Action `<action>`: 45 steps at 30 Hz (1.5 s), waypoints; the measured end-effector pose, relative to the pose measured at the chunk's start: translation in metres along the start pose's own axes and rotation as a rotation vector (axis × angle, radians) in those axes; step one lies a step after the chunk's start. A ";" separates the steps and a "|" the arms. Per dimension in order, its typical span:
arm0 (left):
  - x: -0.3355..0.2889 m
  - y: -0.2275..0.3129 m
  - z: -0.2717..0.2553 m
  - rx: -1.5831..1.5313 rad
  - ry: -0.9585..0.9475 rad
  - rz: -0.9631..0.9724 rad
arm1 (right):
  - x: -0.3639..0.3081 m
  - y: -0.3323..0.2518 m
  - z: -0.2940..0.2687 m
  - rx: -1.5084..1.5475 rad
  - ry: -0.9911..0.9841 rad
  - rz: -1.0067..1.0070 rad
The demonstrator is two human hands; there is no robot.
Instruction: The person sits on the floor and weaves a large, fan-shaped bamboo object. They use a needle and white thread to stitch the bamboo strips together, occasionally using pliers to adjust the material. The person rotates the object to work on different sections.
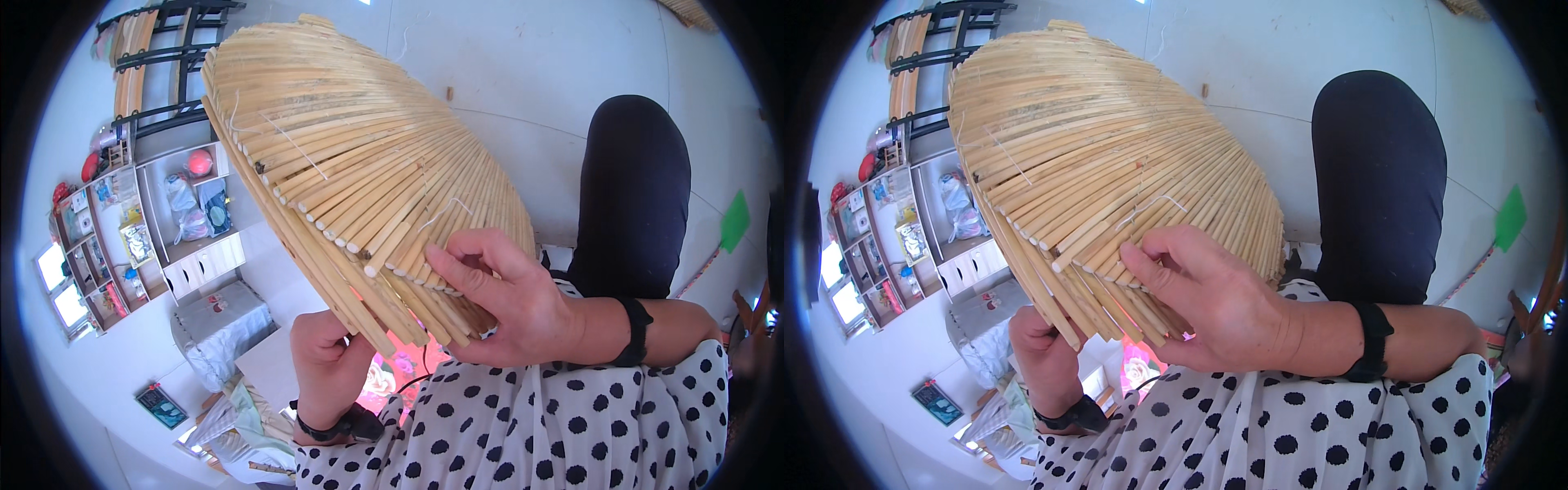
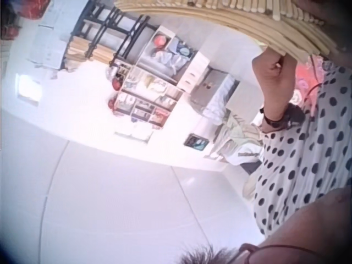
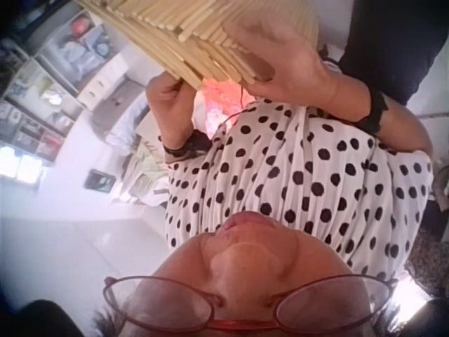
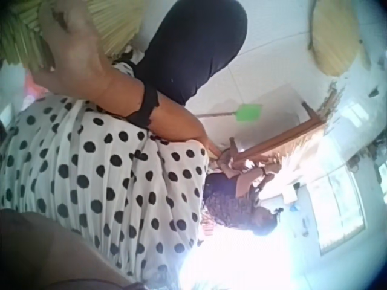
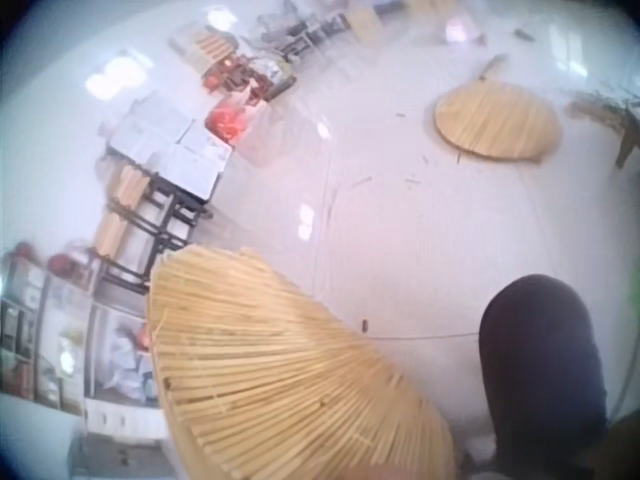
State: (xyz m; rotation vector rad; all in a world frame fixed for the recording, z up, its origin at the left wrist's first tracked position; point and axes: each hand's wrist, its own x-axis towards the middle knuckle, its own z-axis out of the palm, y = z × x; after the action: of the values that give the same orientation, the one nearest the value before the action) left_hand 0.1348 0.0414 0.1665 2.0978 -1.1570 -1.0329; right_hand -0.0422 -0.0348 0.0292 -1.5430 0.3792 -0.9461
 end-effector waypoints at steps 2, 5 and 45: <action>0.000 -0.001 0.001 0.058 0.004 -0.010 | -0.001 0.001 -0.001 0.007 -0.001 -0.021; 0.001 0.000 0.003 0.089 0.015 -0.003 | 0.000 0.000 0.000 0.002 0.033 -0.026; 0.011 -0.016 0.003 0.178 -0.072 0.135 | 0.005 -0.009 0.000 -0.294 0.014 -0.106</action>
State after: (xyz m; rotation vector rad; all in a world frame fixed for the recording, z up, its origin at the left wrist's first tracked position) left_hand 0.1437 0.0395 0.1495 2.0973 -1.4526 -0.9809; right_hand -0.0410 -0.0362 0.0390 -1.8393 0.4662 -1.0173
